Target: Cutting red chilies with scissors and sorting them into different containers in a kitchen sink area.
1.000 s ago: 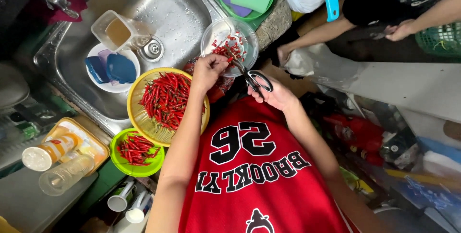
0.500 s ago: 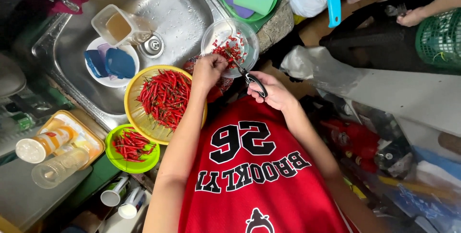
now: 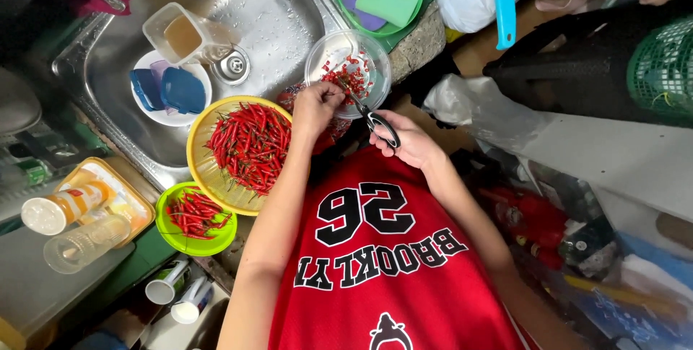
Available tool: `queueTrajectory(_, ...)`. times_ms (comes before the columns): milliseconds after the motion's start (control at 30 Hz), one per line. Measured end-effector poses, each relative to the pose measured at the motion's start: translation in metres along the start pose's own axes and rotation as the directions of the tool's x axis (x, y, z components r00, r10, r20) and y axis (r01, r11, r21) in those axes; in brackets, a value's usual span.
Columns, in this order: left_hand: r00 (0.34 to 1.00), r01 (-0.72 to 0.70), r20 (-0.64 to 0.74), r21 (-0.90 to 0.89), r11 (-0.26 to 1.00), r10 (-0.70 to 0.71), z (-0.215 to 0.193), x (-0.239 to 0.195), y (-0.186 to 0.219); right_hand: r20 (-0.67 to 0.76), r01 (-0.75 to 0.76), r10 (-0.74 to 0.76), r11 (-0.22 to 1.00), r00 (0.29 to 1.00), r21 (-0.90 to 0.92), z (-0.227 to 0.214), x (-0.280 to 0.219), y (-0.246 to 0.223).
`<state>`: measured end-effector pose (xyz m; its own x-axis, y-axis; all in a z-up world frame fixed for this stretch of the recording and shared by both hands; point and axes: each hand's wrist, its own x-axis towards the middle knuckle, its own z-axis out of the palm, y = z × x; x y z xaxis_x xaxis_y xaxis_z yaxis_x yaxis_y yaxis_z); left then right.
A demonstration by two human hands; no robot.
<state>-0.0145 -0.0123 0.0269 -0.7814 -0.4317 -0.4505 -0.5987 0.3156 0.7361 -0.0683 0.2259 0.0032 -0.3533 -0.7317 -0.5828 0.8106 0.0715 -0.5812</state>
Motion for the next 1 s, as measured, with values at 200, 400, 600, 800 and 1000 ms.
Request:
queueTrajectory(200,0.999,-0.026,-0.027,-0.045,0.999,0.025,-0.001,-0.005,0.007,-0.001,-0.098,0.099,0.990,0.995,0.105,-0.011,0.004,0.005)
queueTrajectory(400,0.999,-0.034,-0.024,-0.117,0.992,0.032,0.008,-0.008,0.009,0.033,-0.069,0.066,0.994,0.997,0.079,-0.007,0.006,0.001)
queueTrajectory(600,0.997,-0.004,-0.080,-0.114,0.994,-0.005,0.011,-0.004,0.004,0.063,-0.020,0.019,1.000,0.998,0.012,0.000,-0.001,-0.015)
queueTrajectory(800,0.934,-0.119,-0.355,-0.193,0.974,0.044,-0.027,-0.058,0.005,0.069,-0.058,0.052,0.995,0.996,0.085,-0.010,0.003,-0.027)
queueTrajectory(1000,0.665,-0.063,-0.742,-0.174,0.983,-0.088,-0.091,-0.180,-0.076,0.056,-0.230,0.228,0.973,0.972,0.028,-0.071,0.011,-0.045)
